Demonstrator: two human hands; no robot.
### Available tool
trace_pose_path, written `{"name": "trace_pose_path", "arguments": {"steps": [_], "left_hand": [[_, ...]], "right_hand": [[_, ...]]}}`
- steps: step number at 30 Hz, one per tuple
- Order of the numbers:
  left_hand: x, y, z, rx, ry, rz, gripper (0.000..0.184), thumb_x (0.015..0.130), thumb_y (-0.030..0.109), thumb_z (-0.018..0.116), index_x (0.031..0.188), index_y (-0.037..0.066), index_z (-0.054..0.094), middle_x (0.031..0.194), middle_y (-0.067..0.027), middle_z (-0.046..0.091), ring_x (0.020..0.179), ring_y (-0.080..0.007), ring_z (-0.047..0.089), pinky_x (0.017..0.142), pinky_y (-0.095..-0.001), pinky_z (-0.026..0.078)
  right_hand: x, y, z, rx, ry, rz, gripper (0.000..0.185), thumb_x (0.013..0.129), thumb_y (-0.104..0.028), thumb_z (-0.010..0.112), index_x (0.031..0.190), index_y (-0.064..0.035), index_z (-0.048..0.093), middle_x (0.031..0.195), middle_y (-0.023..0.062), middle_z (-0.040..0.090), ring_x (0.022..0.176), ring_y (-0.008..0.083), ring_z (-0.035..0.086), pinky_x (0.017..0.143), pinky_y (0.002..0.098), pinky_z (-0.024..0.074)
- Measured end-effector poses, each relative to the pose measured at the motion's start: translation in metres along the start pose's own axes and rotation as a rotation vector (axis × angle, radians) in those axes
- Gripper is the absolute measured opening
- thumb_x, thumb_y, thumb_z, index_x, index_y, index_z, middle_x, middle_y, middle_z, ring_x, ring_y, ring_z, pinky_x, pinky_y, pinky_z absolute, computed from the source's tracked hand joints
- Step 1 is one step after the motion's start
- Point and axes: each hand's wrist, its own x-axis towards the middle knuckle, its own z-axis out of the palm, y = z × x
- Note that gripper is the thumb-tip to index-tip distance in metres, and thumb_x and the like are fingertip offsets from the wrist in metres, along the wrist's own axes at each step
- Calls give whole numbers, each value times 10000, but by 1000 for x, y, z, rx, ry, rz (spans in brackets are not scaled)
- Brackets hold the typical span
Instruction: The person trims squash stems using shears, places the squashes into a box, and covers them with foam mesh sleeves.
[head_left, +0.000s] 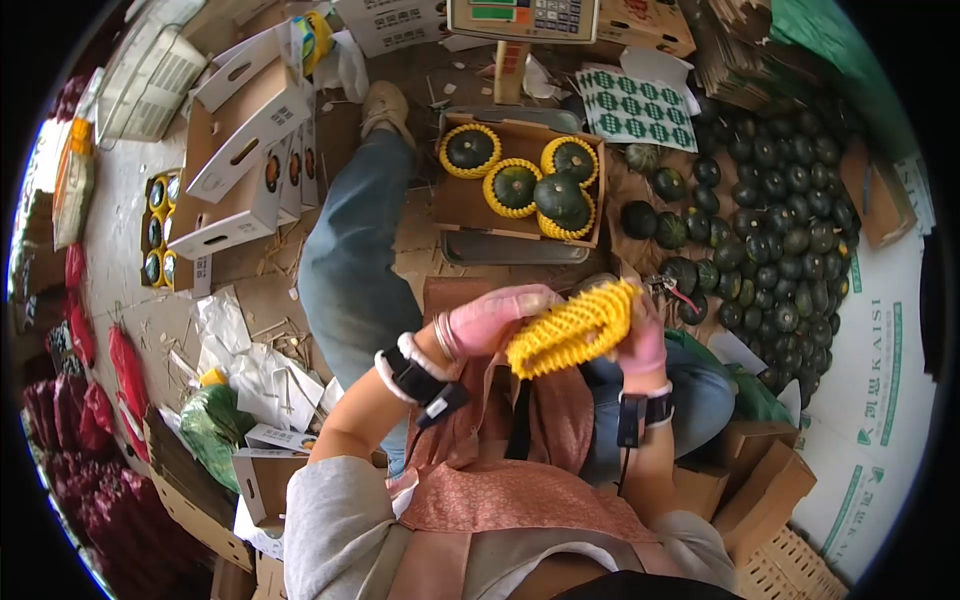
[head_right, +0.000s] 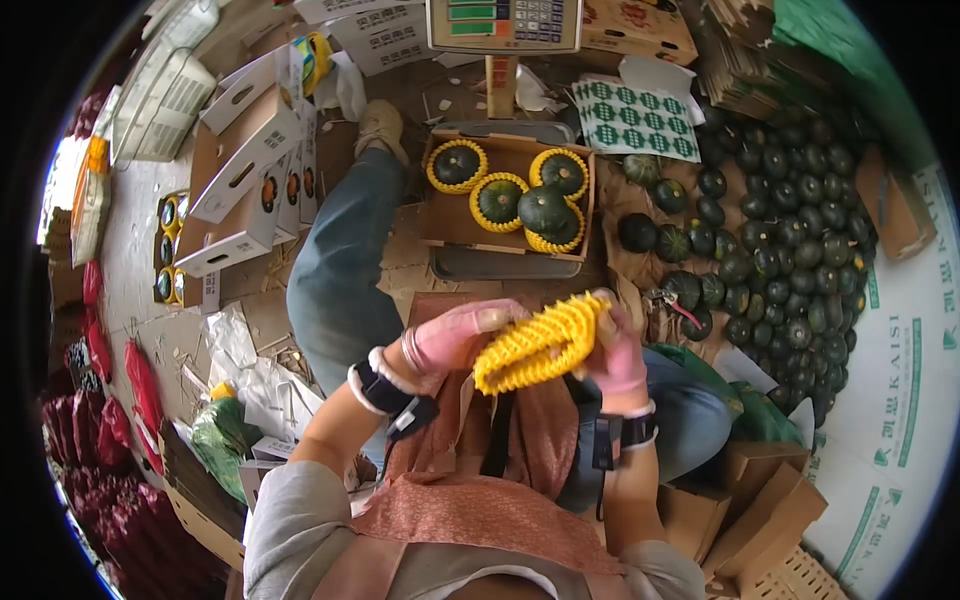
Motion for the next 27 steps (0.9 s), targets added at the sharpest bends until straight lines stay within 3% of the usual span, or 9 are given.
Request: {"name": "trace_pose_path", "arguments": {"steps": [3,5,8,11,16,19,22,23,27], "left_hand": [[51,24,-47,1010,175,112,183,898,208,565,940,30,578,781,14,556,734,-89,508,658,-243,452],[90,22,-79,848,438,371,142,907,163,550,907,22,564,750,14,529,696,-69,460,597,-235,419],[141,4,-118,940,633,602,144,916,163,550,951,24,540,797,7,514,732,-73,436,632,-212,407],[159,-10,-116,720,683,616,127,926,144,535,973,27,524,839,-6,488,773,-74,416,674,-213,403],[173,-7,-115,706,822,531,152,906,151,571,903,4,530,753,-1,500,717,-83,410,648,-232,401],[181,2,-119,808,949,471,197,864,186,620,836,-1,565,675,-110,573,620,-175,496,613,-297,446],[171,17,-106,1370,984,399,181,849,163,604,966,40,541,803,-190,607,720,-360,576,645,-388,469],[171,19,-104,1559,1006,653,192,846,117,581,1020,66,520,859,-184,592,777,-364,574,663,-404,469],[161,10,-106,1360,737,722,220,848,57,569,1063,41,530,977,-174,574,853,-344,568,711,-344,474]], "right_hand": [[54,-4,-16,-418,337,36,283,919,-273,513,1104,-59,520,809,35,592,535,78,526,361,192,363],[93,0,-28,-793,435,-62,255,917,-251,512,1077,-55,536,772,39,573,503,104,503,368,225,369],[161,33,-82,-1393,459,-643,273,918,-248,514,1059,-14,520,827,129,571,669,188,528,621,322,462],[179,37,-79,-898,573,-349,224,895,-222,562,951,-5,546,801,152,584,668,212,510,656,314,449],[185,43,-106,-1049,693,-485,177,883,-197,582,897,-22,566,743,132,579,656,203,516,656,318,451],[189,43,-108,-1061,737,-459,161,880,-193,582,899,-35,558,768,142,585,679,225,553,666,329,456],[186,36,-96,-1381,788,-652,110,881,-148,547,952,-64,545,853,155,595,739,353,575,666,389,473],[184,34,-91,-1423,821,-654,109,869,-131,548,961,-74,544,856,152,584,750,353,573,661,395,477],[160,26,-62,-1512,694,-696,200,810,-66,558,1005,-104,542,890,136,544,792,348,566,647,412,495]]}}
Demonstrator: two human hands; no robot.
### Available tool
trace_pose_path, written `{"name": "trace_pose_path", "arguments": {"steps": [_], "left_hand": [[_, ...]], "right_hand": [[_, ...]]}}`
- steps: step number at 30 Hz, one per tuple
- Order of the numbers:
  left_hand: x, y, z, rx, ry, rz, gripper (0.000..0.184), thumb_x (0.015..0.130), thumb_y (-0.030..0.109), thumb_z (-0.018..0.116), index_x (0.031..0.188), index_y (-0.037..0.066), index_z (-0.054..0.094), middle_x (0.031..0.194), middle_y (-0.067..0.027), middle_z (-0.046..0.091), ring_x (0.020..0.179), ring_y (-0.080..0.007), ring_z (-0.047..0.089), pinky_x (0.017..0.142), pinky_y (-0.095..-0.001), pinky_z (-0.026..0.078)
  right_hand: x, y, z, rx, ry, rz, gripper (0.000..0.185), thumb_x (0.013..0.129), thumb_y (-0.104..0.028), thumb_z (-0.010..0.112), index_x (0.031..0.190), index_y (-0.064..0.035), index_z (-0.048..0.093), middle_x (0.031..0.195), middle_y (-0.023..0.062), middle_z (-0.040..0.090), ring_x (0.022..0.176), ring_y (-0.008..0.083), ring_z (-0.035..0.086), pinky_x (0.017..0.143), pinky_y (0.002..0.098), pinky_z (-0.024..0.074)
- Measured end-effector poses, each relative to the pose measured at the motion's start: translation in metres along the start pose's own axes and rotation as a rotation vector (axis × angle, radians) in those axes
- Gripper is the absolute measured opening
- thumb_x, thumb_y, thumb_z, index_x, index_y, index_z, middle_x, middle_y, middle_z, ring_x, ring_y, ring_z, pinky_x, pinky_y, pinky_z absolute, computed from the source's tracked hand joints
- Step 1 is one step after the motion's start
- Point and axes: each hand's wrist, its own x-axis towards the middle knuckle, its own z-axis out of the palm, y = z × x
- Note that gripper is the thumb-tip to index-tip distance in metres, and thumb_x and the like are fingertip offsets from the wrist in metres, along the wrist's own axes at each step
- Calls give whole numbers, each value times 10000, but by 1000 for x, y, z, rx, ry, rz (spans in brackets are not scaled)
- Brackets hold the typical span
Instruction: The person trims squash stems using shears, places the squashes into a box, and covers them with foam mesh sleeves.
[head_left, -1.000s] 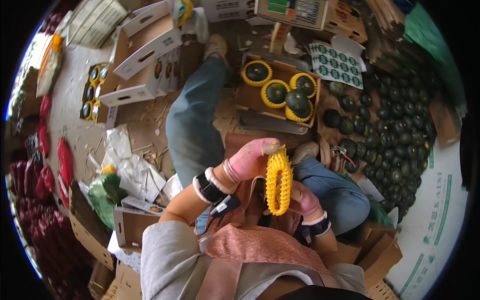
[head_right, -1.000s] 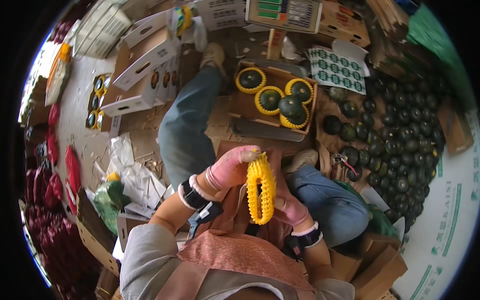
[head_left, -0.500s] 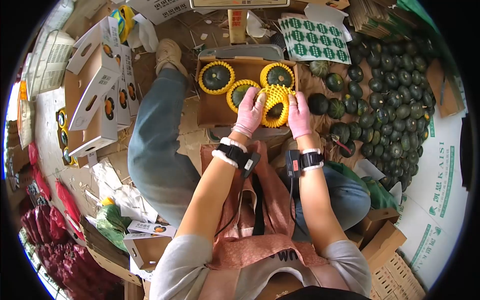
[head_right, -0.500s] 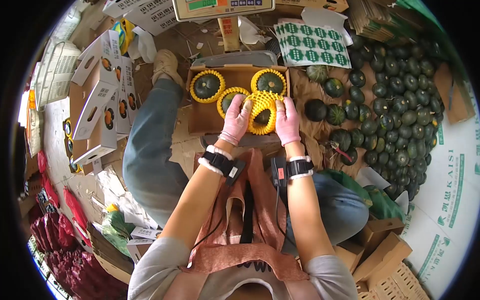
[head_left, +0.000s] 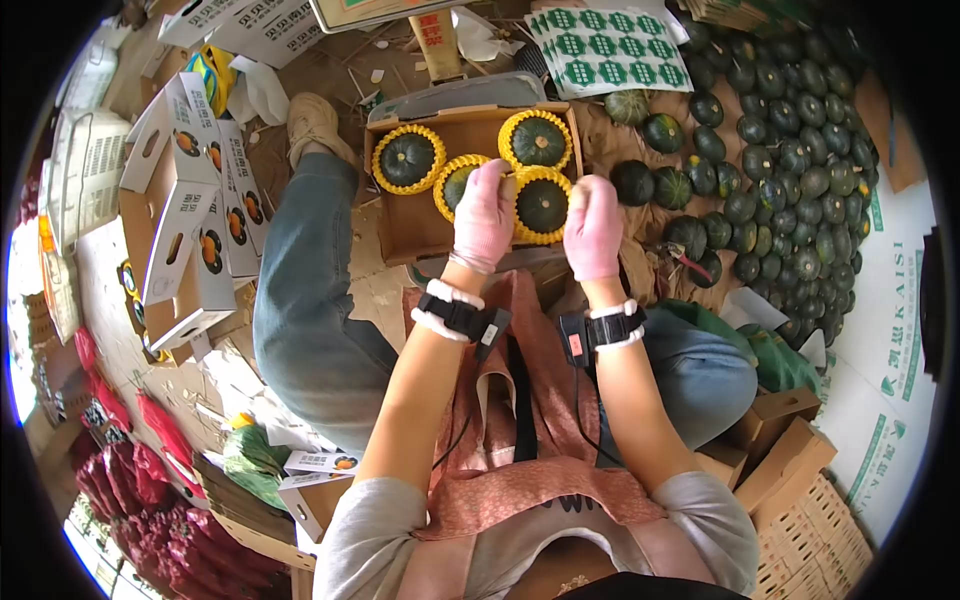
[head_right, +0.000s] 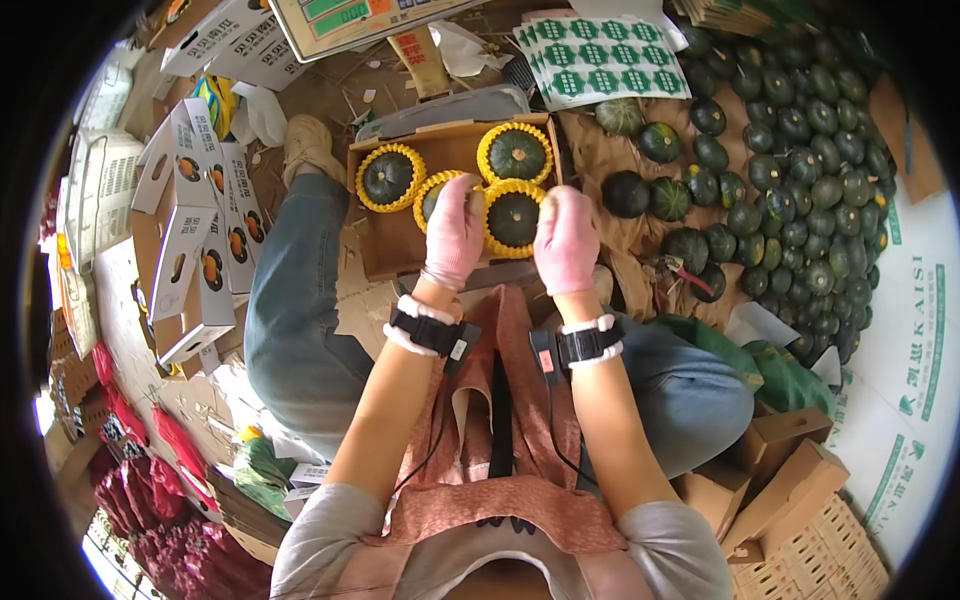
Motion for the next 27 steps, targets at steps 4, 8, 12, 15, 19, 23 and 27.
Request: {"name": "trace_pose_path", "arguments": {"steps": [4,8,12,15,19,23,27], "left_hand": [[-10,31,-20,119,-369,-45,543,703,167,746,1208,188,547,1233,-172,446,1012,-347,549,846,-357,490],[-3,24,-22,80,-442,-95,690,664,195,775,1276,107,470,1228,-166,457,1098,-337,499,920,-365,440],[4,18,-25,33,-515,-113,771,638,216,793,1298,54,429,1191,-174,478,1107,-334,480,942,-359,413],[5,7,-24,-40,-530,-117,830,607,251,816,1293,10,417,1201,-183,478,1131,-338,455,975,-368,373],[-1,21,-45,-10,-531,20,1026,527,246,863,1340,-22,297,1208,-230,469,1168,-326,449,985,-376,376],[17,23,-125,-89,-732,-192,992,538,175,849,1328,14,272,1193,-201,506,1119,-280,515,944,-347,425],[34,-22,-171,323,-919,-423,1009,506,144,857,1303,79,242,1119,-181,547,1051,-272,550,892,-336,450]], "right_hand": [[-19,-8,-11,-76,-197,-14,445,745,28,532,1157,-138,533,1093,160,506,976,333,533,799,412,482],[-21,3,-4,122,-180,102,458,757,61,490,1171,-131,535,1121,156,509,996,349,529,833,401,470],[-17,14,1,177,-192,157,404,791,59,444,1145,-100,556,1074,156,534,949,352,555,844,379,460],[-16,28,8,223,-204,129,417,787,66,440,1147,-105,563,1053,160,542,956,348,556,836,375,461],[-12,-2,-4,237,-98,61,397,825,25,450,1202,-81,516,1072,190,563,1010,334,555,861,373,454],[-6,-74,-9,504,-457,563,396,893,-51,412,1288,-74,388,998,230,607,828,335,635,736,393,513],[-10,-79,74,403,-659,588,498,832,-48,452,1323,-75,369,913,166,599,770,224,582,721,320,473]]}}
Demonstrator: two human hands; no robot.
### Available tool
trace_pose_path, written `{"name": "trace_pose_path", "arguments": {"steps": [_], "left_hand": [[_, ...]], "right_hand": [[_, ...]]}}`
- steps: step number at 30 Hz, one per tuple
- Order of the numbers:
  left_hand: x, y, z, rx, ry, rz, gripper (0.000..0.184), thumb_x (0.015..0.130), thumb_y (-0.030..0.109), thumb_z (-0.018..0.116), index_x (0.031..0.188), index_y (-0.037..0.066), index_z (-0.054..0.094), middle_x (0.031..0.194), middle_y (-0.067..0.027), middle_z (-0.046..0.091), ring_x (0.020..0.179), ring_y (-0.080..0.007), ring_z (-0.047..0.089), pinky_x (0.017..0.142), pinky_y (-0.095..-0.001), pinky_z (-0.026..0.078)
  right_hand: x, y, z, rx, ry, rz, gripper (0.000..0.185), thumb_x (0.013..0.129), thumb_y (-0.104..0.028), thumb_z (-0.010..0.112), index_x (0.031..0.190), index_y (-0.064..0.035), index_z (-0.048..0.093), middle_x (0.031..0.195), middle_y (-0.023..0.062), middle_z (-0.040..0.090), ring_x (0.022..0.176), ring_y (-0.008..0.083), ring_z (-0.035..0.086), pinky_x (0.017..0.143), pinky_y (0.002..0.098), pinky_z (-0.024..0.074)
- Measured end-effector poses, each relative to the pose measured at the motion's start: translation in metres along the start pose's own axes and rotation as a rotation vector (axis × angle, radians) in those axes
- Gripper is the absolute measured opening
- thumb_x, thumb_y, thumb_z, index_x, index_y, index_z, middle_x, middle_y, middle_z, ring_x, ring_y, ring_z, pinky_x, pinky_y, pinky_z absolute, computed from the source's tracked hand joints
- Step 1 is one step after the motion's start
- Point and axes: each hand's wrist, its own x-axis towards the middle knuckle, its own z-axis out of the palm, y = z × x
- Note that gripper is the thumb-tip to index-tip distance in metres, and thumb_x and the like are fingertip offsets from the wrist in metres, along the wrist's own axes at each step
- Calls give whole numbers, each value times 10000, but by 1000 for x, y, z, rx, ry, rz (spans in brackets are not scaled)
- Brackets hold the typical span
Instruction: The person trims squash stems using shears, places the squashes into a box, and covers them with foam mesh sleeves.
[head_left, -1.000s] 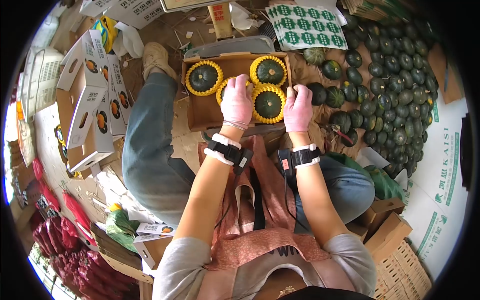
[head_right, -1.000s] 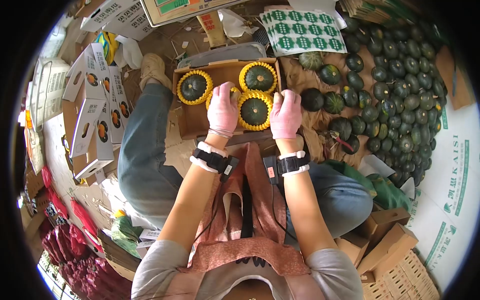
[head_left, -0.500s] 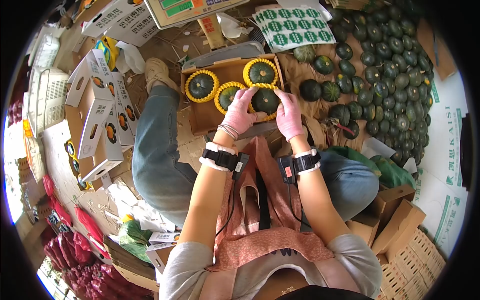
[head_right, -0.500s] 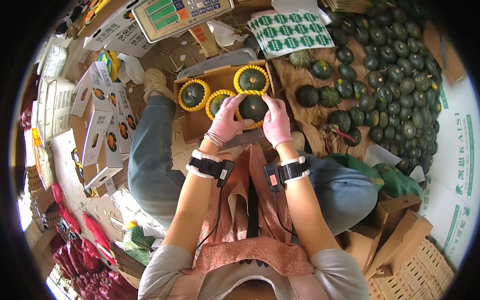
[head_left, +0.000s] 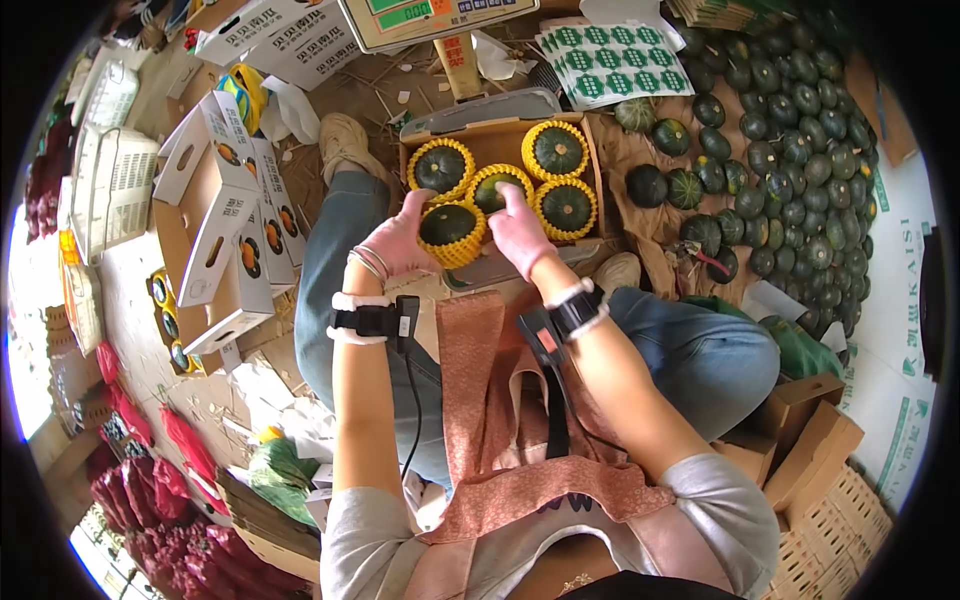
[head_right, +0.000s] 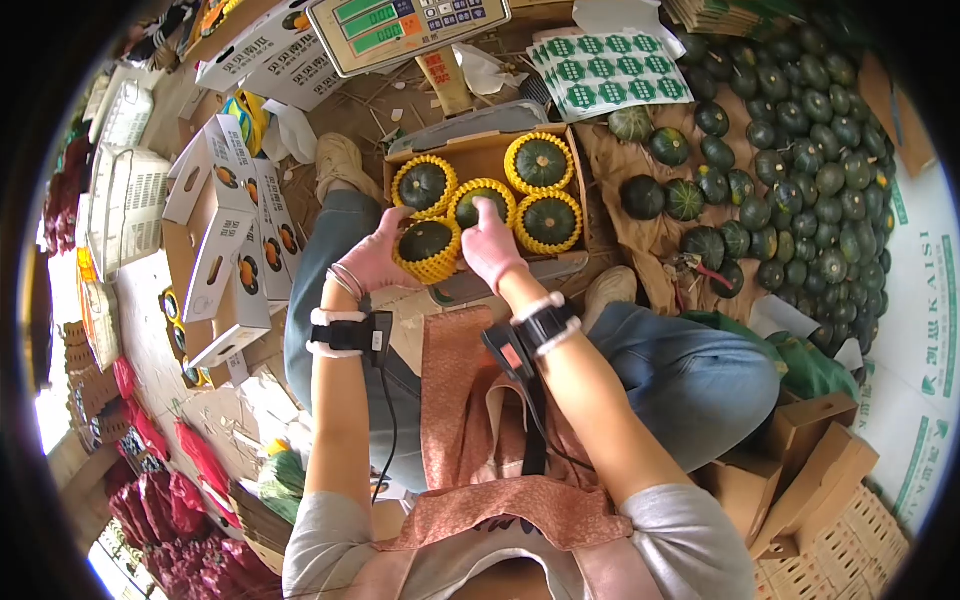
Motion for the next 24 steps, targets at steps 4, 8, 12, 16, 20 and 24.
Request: {"name": "trace_pose_path", "arguments": {"steps": [4,8,12,16,20,24], "left_hand": [[12,-17,0,115,82,21,937,560,163,805,1296,39,238,992,-210,577,886,-321,615,770,-363,498],[19,1,24,388,247,-85,828,653,121,700,1328,56,225,1098,-218,548,910,-332,620,761,-368,515],[11,16,45,371,356,-168,847,642,59,690,1355,128,237,1184,-201,509,931,-341,613,747,-396,521],[22,-25,56,166,508,65,859,620,35,693,1350,149,254,1192,-188,512,940,-363,599,746,-424,510],[23,-1,57,406,342,-205,788,685,64,659,1354,153,251,1157,-181,540,951,-366,599,749,-433,509],[45,-16,74,548,322,-366,613,758,253,651,1268,141,333,1037,-138,561,840,-304,616,706,-367,523]], "right_hand": [[8,6,29,227,23,121,491,782,-17,454,1269,-50,397,969,166,595,830,233,585,769,314,465],[-11,18,43,341,107,23,487,746,24,470,1221,-60,404,1108,177,576,1063,274,549,925,327,407],[-15,12,39,218,90,26,474,753,-36,489,1212,-102,395,1088,241,577,1048,368,552,909,381,419],[2,29,34,489,29,89,455,749,-31,500,1195,-83,429,1070,226,584,1014,329,573,892,357,429],[-24,-1,24,216,66,-42,430,718,1,506,1147,-14,478,1077,210,579,985,332,575,838,384,457],[-86,-46,-39,-86,-380,-333,375,711,-45,558,1085,-13,546,1035,242,583,905,364,593,760,407,468]]}}
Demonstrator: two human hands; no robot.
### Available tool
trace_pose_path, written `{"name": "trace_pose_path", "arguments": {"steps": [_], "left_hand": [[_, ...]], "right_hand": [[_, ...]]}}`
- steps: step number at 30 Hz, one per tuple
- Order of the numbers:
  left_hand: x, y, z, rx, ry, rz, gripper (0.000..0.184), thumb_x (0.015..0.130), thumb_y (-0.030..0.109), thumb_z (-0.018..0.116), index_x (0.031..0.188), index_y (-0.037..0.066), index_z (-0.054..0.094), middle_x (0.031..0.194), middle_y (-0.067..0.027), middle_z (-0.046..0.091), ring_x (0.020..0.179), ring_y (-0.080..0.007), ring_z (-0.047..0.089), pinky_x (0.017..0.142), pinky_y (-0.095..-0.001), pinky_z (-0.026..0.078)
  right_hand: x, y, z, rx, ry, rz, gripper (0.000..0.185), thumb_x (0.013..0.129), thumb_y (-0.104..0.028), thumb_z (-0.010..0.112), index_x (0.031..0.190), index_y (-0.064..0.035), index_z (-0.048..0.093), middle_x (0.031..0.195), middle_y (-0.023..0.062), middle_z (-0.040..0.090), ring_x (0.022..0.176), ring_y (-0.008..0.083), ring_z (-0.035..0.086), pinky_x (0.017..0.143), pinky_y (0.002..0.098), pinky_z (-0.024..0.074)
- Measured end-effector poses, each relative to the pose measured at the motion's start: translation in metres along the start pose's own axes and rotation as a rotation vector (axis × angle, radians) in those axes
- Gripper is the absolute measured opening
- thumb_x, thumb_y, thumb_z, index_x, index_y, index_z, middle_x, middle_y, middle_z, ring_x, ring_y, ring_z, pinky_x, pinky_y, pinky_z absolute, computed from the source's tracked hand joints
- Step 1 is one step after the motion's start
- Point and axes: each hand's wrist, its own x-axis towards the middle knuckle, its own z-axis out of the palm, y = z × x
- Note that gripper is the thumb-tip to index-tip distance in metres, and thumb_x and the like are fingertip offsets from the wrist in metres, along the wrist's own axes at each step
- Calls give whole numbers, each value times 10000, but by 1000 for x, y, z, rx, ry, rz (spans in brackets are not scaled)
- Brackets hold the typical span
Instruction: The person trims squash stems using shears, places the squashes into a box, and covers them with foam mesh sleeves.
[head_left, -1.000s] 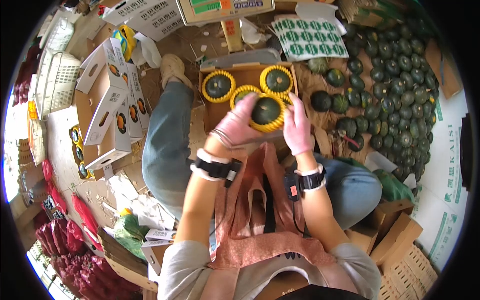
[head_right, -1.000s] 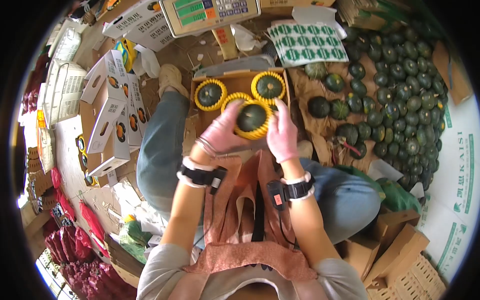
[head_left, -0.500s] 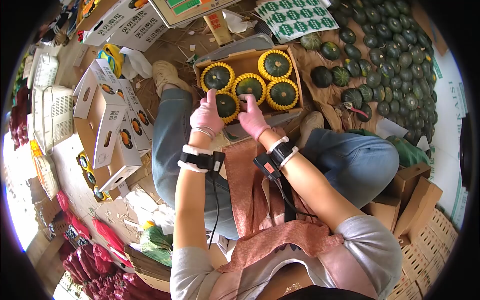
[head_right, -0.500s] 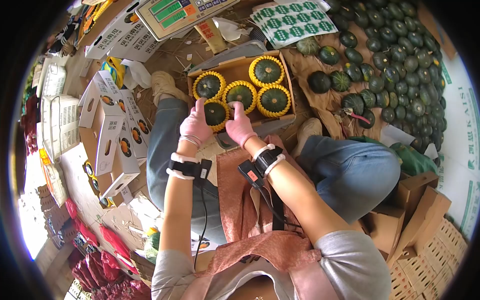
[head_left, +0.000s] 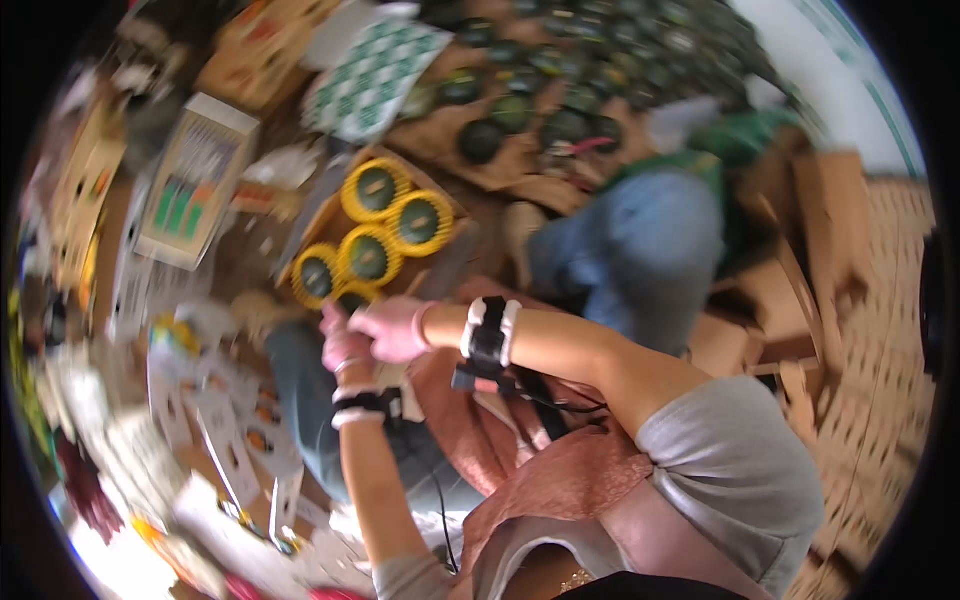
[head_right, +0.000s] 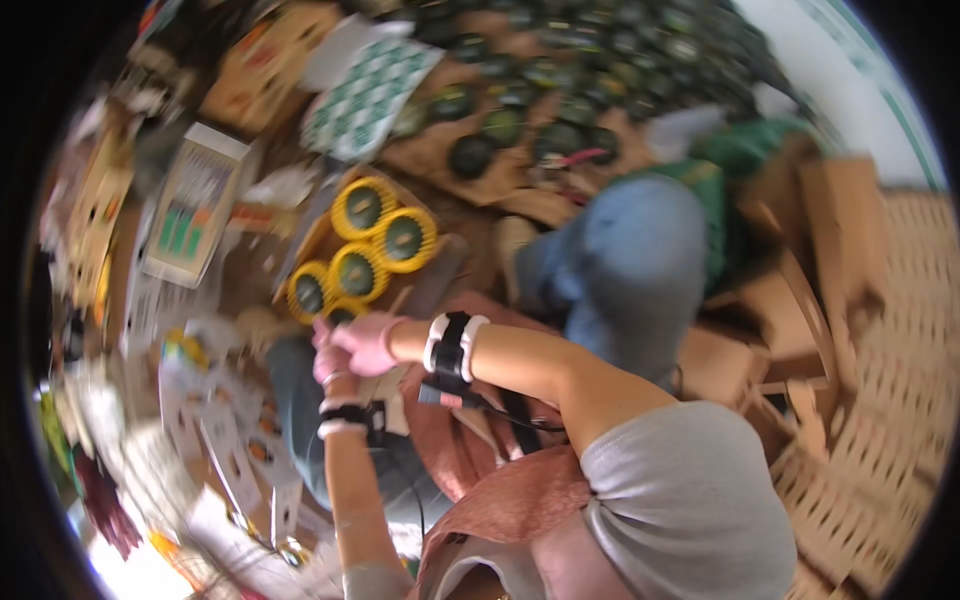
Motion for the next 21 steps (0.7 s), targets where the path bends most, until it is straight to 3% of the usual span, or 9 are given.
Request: {"name": "trace_pose_path", "arguments": {"steps": [1,2,4,5,7,12,14,18,21], "left_hand": [[13,-24,20,-41,101,305,661,727,265,673,1274,133,326,1069,-157,528,952,-294,572,760,-371,504],[2,-12,-3,129,52,264,674,717,248,677,1280,118,330,1097,-156,516,997,-304,542,798,-371,487],[-23,13,-51,480,-59,215,698,698,215,684,1291,87,338,1154,-153,493,1088,-324,482,872,-370,453],[-15,6,-48,380,0,353,647,689,204,687,1256,81,400,1178,-152,487,1090,-339,475,885,-380,445],[9,-15,-28,-110,19,573,463,670,185,696,1104,78,577,1249,-164,457,1100,-371,455,918,-424,418],[-38,42,-28,203,148,554,426,682,204,714,1056,35,601,1222,-194,478,1105,-361,461,932,-441,393],[-27,33,-20,189,162,551,434,687,215,719,1059,29,597,1193,-203,494,1100,-359,467,928,-438,394],[-46,21,-28,36,170,528,411,701,224,717,1044,29,604,1146,-204,526,1060,-357,501,916,-424,402],[-61,8,-31,29,16,321,482,694,238,729,1122,67,587,1178,-191,523,1079,-343,506,932,-414,397]], "right_hand": [[-31,-2,-8,133,128,-280,370,744,-38,537,1112,-5,537,1033,225,593,884,347,606,752,393,476],[-64,-1,-18,239,247,-575,365,777,-31,515,1140,3,528,1032,208,603,862,331,620,744,380,484],[-175,-26,-80,367,255,-486,320,837,-87,575,1144,-4,541,1054,137,625,940,257,620,834,369,485],[-201,2,-95,644,309,-884,373,866,-138,579,1185,31,485,1079,175,602,940,267,618,816,384,508],[-294,35,-128,827,699,-733,351,899,-204,517,1145,45,491,1025,213,599,878,284,625,750,384,522],[-380,128,-141,384,1397,-11,189,871,-159,493,942,3,558,892,126,612,790,234,612,659,305,498],[-372,177,-136,-289,1019,333,210,857,-149,496,866,39,589,883,140,620,828,253,623,715,336,493],[-351,273,-115,-243,-49,1206,289,802,-195,506,954,5,650,999,205,628,942,328,602,815,375,461],[-367,313,-126,90,430,1281,440,824,-351,531,1035,24,625,1015,188,641,824,295,653,757,378,506]]}}
